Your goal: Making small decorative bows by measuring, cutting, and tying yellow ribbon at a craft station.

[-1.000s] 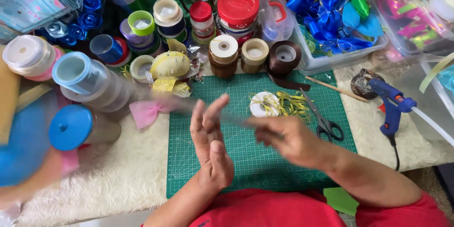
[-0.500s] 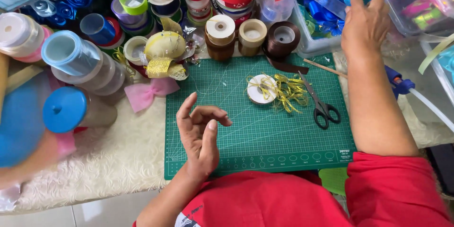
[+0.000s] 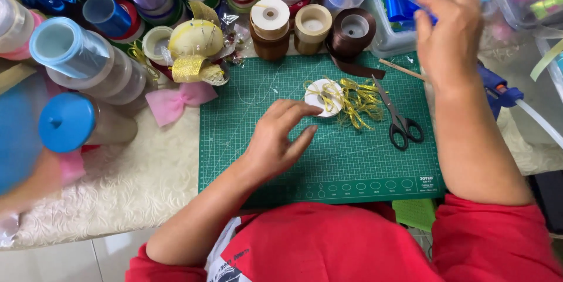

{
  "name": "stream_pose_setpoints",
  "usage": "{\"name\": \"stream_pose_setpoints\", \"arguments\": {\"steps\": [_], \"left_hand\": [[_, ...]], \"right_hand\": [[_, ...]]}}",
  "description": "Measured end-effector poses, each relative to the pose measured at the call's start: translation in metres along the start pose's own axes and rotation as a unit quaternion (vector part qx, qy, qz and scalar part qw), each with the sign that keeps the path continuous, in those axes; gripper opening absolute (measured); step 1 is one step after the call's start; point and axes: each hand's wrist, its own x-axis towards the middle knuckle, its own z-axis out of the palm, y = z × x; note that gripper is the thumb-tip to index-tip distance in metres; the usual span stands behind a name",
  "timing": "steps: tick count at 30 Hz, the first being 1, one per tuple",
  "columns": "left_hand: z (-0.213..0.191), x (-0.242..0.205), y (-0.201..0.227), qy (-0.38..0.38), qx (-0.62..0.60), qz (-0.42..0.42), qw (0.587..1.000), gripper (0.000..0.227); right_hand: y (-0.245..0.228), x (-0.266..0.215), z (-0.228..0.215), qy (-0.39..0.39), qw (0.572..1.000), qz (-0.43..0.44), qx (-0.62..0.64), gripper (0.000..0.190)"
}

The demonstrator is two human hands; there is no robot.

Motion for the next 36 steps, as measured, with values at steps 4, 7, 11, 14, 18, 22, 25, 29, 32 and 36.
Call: {"name": "stream_pose_setpoints", "arguments": {"steps": [4, 7, 11, 14, 18, 22, 25, 29, 32, 36], "left_hand": [[0.031, 0.026, -0.034, -0.011, 0.042, 0.031, 0.999, 0.033], [0.049, 0.043, -0.055, -0.09, 0.137, 0.023, 0.986, 0.074], [0.077, 0.057, -0.087, -0.164, 0.195, -0.009, 0.967, 0.087], [0.083, 0.054, -0.097, -0.168, 0.184, -0.018, 0.968, 0.064], [0.075, 0.041, -0.101, -0.13, 0.181, -0.029, 0.974, 0.052], [0.053, 0.029, -0.098, -0.116, 0.193, -0.035, 0.974, 0.053], [0.034, 0.022, -0.091, -0.141, 0.214, -0.058, 0.965, 0.048], [0.018, 0.016, -0.085, -0.158, 0.233, -0.079, 0.956, 0.047], [0.012, 0.015, -0.078, -0.173, 0.25, -0.094, 0.948, 0.045], [0.001, 0.022, -0.057, -0.206, 0.29, -0.102, 0.929, 0.067]], "right_hand": [[-0.083, -0.01, -0.026, -0.243, 0.933, 0.098, 0.246, 0.017], [-0.094, -0.015, -0.008, -0.379, 0.901, 0.116, 0.177, 0.023], [-0.078, -0.031, 0.023, -0.387, 0.888, 0.159, 0.19, 0.024], [-0.071, -0.04, 0.029, -0.351, 0.894, 0.181, 0.209, 0.018], [-0.064, -0.04, 0.028, -0.328, 0.866, 0.246, 0.286, 0.015], [-0.065, -0.041, 0.038, -0.293, 0.852, 0.251, 0.354, 0.016], [-0.065, -0.037, 0.034, -0.265, 0.82, 0.263, 0.433, 0.031], [-0.064, -0.035, 0.024, -0.225, 0.814, 0.267, 0.465, 0.043], [-0.067, -0.033, 0.016, -0.2, 0.795, 0.297, 0.49, 0.039], [-0.07, -0.027, -0.001, -0.199, 0.722, 0.37, 0.55, 0.026]]}}
